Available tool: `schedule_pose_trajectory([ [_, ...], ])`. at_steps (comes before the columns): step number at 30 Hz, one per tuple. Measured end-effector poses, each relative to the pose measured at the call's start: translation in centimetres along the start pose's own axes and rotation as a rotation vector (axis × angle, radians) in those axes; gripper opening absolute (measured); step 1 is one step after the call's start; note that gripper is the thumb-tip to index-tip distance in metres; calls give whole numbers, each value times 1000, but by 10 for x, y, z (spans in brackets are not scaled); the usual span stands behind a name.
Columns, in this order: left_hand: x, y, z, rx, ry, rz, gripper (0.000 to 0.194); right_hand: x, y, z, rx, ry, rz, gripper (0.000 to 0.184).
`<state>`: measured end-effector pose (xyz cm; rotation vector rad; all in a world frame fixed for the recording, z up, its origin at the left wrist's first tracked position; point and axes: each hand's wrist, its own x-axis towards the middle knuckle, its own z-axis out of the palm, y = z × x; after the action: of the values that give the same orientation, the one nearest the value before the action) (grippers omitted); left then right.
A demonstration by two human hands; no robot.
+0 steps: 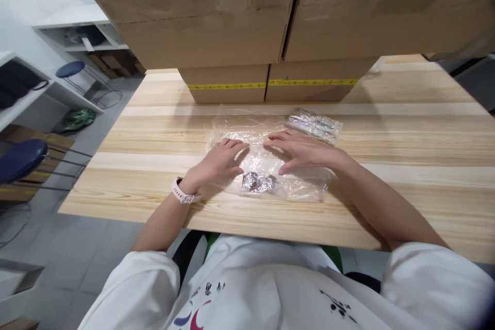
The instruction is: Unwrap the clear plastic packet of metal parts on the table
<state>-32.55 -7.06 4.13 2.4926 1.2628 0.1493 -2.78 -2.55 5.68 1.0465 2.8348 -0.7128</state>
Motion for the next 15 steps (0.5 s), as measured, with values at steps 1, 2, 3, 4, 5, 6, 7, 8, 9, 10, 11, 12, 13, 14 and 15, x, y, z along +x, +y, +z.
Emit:
schedule_pose_trajectory([
  [1,0,-3,-1,9,-28,-1,69,0,0,0,-13,-23,9,86],
  [2,-1,-7,-3,19,-51,2,71,-1,-1,1,-24,-42,16,89],
  [3,-1,-10,-5,31,-65,8,72,-2,-2,1,-31,-51,23,90],
  [4,-2,-12,-7,42,-70,10,71,-2,-3,0,-34,-55,28,89],
  [5,-3,-14,-10,49,-67,6,69,-3,-4,0,-31,-53,29,86],
  [6,-4,-15,-12,51,-61,-5,68,-3,-4,-1,-21,-47,28,81],
  [7,-5,-15,-15,45,-54,-24,65,-3,-5,-1,-5,-38,26,73],
  [8,-6,-14,-18,32,-48,-50,63,-3,-5,-2,15,-24,26,64],
  [9,-7,-13,-21,14,-45,-79,61,-2,-5,-3,34,-9,26,56],
  [10,-7,-12,-23,-6,-47,-107,58,-2,-5,-5,49,5,28,49],
  [11,-8,-12,-25,-25,-51,-130,56,-2,-4,-6,57,19,35,43],
  [12,-9,-12,-27,-35,-57,-147,54,-1,-4,-7,57,29,47,40],
  [13,-9,-13,-29,-33,-60,-160,54,-2,-3,-8,50,37,57,38],
  [14,-9,-15,-30,-22,-62,-169,55,-2,-1,-9,41,42,66,37],
  [15,-10,-18,-30,-7,-64,-174,57,-2,1,-9,35,47,74,37],
])
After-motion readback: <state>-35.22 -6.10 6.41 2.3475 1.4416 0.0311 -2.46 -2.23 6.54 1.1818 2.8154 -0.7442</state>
